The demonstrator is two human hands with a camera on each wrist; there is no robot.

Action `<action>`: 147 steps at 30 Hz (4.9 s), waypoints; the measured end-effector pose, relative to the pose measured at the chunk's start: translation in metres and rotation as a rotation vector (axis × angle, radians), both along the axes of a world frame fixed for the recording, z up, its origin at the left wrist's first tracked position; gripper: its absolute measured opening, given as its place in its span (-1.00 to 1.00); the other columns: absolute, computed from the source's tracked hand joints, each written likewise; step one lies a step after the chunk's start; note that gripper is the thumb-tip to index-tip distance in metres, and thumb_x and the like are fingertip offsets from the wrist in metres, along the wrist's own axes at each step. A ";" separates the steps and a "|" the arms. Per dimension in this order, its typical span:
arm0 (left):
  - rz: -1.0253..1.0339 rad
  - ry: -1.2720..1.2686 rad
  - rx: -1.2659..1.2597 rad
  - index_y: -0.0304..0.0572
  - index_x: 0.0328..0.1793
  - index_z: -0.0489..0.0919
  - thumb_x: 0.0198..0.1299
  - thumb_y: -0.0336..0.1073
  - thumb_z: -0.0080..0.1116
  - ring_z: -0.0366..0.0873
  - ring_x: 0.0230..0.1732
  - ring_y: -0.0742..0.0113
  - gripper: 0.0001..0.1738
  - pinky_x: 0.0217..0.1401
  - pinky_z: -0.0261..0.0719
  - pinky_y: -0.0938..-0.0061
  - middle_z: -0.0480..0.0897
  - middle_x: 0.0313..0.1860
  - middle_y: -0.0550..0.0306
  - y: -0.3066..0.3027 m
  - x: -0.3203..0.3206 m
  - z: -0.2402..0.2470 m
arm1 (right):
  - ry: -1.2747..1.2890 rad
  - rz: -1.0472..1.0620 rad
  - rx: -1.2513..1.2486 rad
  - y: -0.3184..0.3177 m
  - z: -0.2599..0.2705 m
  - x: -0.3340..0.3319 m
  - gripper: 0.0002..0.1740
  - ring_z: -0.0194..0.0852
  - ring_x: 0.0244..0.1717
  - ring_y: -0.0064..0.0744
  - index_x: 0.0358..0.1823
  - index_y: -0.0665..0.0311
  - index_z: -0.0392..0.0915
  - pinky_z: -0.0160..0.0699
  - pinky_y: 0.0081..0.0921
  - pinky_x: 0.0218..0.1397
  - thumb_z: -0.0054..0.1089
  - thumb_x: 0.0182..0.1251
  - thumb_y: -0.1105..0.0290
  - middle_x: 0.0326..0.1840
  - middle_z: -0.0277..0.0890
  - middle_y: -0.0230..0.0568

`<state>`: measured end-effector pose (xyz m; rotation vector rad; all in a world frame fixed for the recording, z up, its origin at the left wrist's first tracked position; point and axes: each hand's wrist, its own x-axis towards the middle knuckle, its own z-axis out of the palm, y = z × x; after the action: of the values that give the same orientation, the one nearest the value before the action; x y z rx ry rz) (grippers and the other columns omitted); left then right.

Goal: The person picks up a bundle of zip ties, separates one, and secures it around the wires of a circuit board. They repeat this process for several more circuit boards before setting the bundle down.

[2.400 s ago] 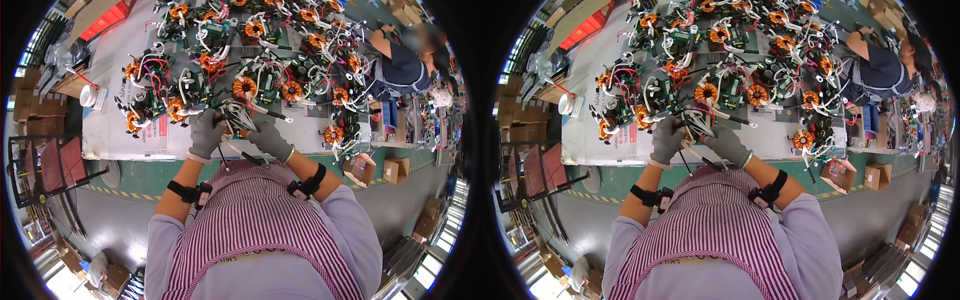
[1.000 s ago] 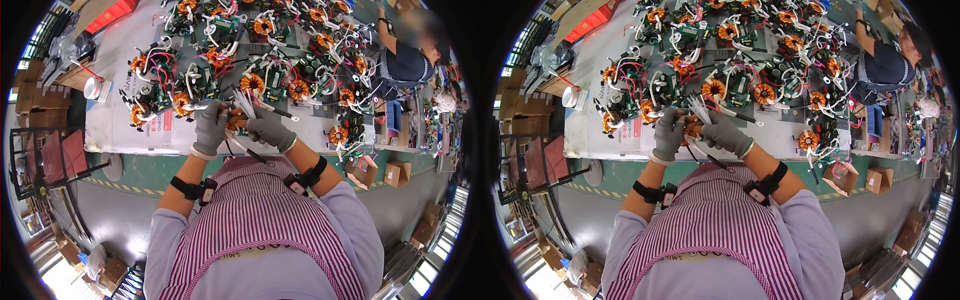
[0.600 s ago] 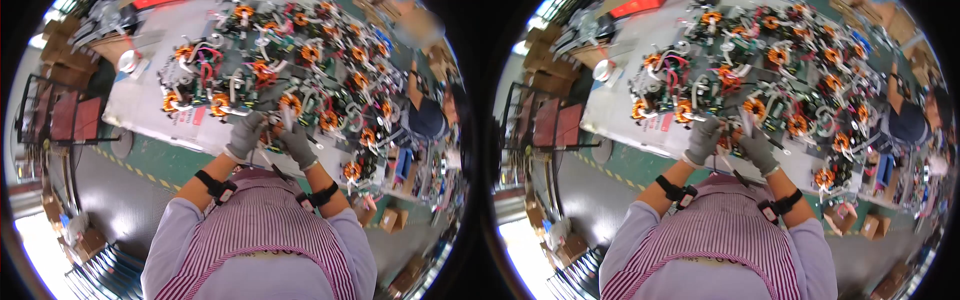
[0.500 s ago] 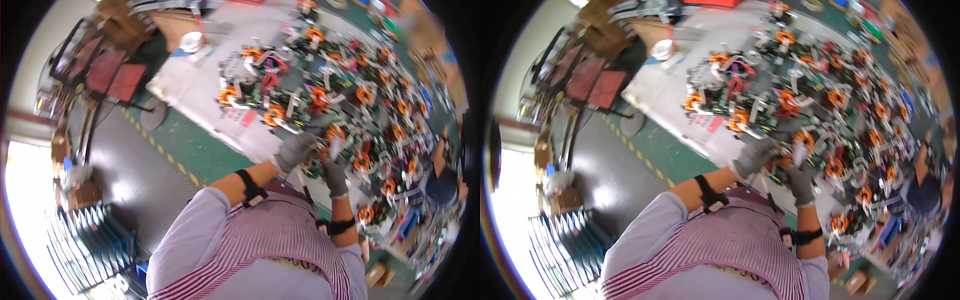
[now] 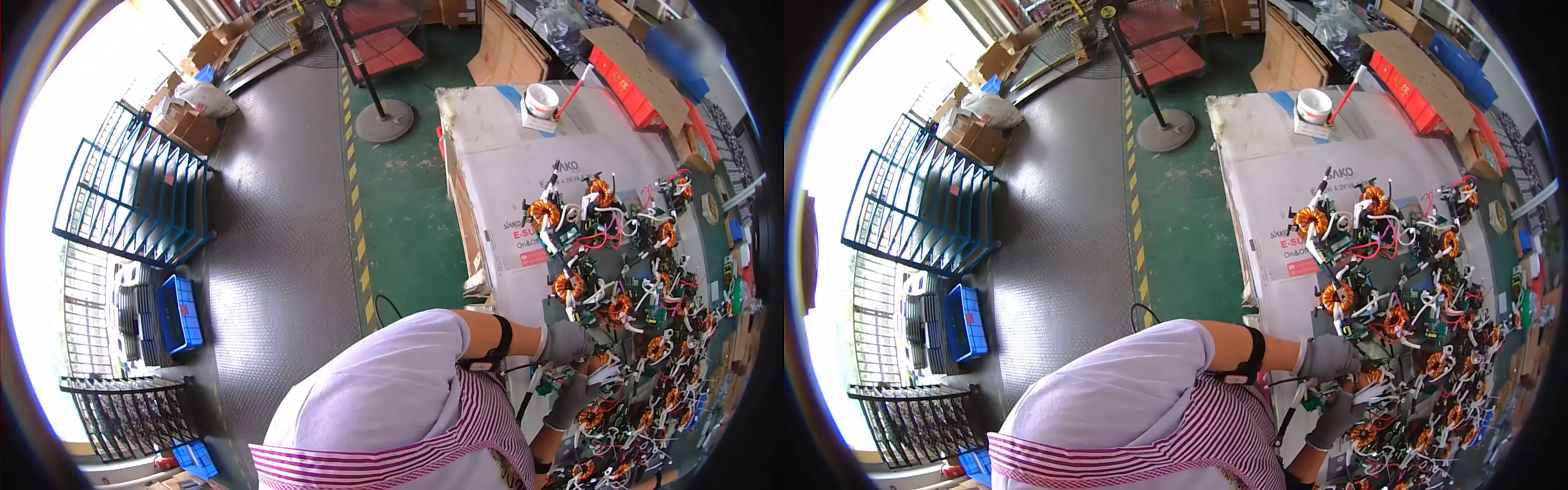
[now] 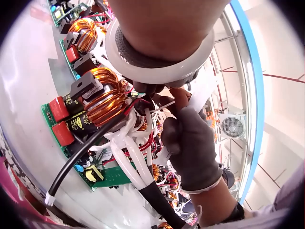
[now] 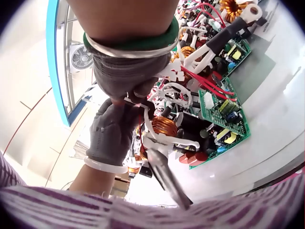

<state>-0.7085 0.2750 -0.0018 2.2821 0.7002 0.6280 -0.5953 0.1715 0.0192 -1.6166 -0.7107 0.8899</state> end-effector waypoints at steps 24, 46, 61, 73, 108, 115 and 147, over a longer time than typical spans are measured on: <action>0.036 -0.002 0.052 -0.03 -0.26 0.54 -0.07 -0.20 0.11 0.56 -0.30 0.06 -0.78 -0.36 0.51 0.21 0.55 -0.38 0.10 -0.009 0.009 -0.004 | 0.067 -0.074 0.012 0.004 0.017 -0.008 -0.71 -0.02 -0.86 -0.71 -0.12 0.35 0.36 -0.07 -0.71 -0.86 -0.12 0.08 0.50 -0.78 0.12 -0.46; 0.055 0.000 -0.016 -0.04 -0.29 0.53 -0.05 -0.20 0.07 0.56 -0.38 0.04 -0.80 -0.41 0.49 0.20 0.54 -0.46 0.07 -0.009 0.001 0.009 | -0.022 -0.047 -0.012 0.009 0.004 -0.001 -0.64 0.00 -0.78 -0.73 -0.04 0.33 0.45 -0.05 -0.72 -0.79 -0.13 0.11 0.50 -0.68 0.23 -0.46; 0.027 -0.060 0.008 -0.05 -0.33 0.55 -0.02 -0.20 0.04 0.55 -0.38 0.07 -0.82 -0.36 0.49 0.23 0.56 -0.46 0.09 -0.007 0.008 0.000 | -0.383 -0.015 -0.046 0.009 -0.003 0.013 -0.80 0.04 -0.82 -0.74 -0.35 0.33 0.42 -0.09 -0.68 -0.81 0.11 0.21 0.32 -0.73 0.24 -0.45; -0.010 -0.136 -0.022 -0.09 -0.29 0.50 -0.08 -0.24 0.09 0.54 -0.34 0.05 -0.80 -0.30 0.47 0.19 0.54 -0.44 0.06 -0.013 0.003 0.006 | -1.083 0.155 -0.023 -0.002 0.003 0.028 -0.55 0.37 -0.43 0.02 -0.21 0.55 0.44 0.32 -0.18 -0.32 0.01 0.22 0.17 -0.41 0.46 0.15; -0.031 -0.320 -0.183 -0.13 -0.17 0.45 -0.14 -0.48 0.17 0.52 -0.30 0.17 -0.68 -0.28 0.48 0.39 0.51 -0.34 0.07 -0.019 0.002 -0.020 | 0.128 0.091 0.117 0.020 0.046 0.002 -0.89 0.23 -0.70 -0.71 -0.21 0.25 0.29 0.21 -0.73 -0.71 -0.13 0.27 0.42 -0.54 0.39 -0.35; -0.095 -0.291 -0.385 -0.19 -0.13 0.49 -0.10 -0.57 0.11 0.51 -0.35 0.37 -0.68 -0.30 0.49 0.51 0.52 -0.32 0.14 -0.016 -0.001 -0.014 | 0.328 0.052 0.088 0.013 0.051 0.011 -0.89 0.19 -0.81 -0.68 -0.21 0.22 0.26 0.14 -0.73 -0.83 -0.11 0.30 0.38 -0.57 0.36 -0.32; -0.097 -0.036 0.044 -0.27 -0.12 0.49 -0.05 -0.39 0.20 0.49 -0.13 0.06 -0.69 -0.04 0.45 0.30 0.54 -0.15 -0.02 -0.012 -0.046 0.010 | 0.073 -0.108 -0.219 -0.060 0.028 0.032 -0.77 0.27 -0.75 -0.63 -0.19 0.24 0.50 0.25 -0.64 -0.74 -0.07 0.15 0.38 -0.56 0.43 -0.35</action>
<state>-0.7549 0.2631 0.0081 2.3235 0.5595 0.6429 -0.5629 0.1111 0.0467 -1.7879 -0.4834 0.9693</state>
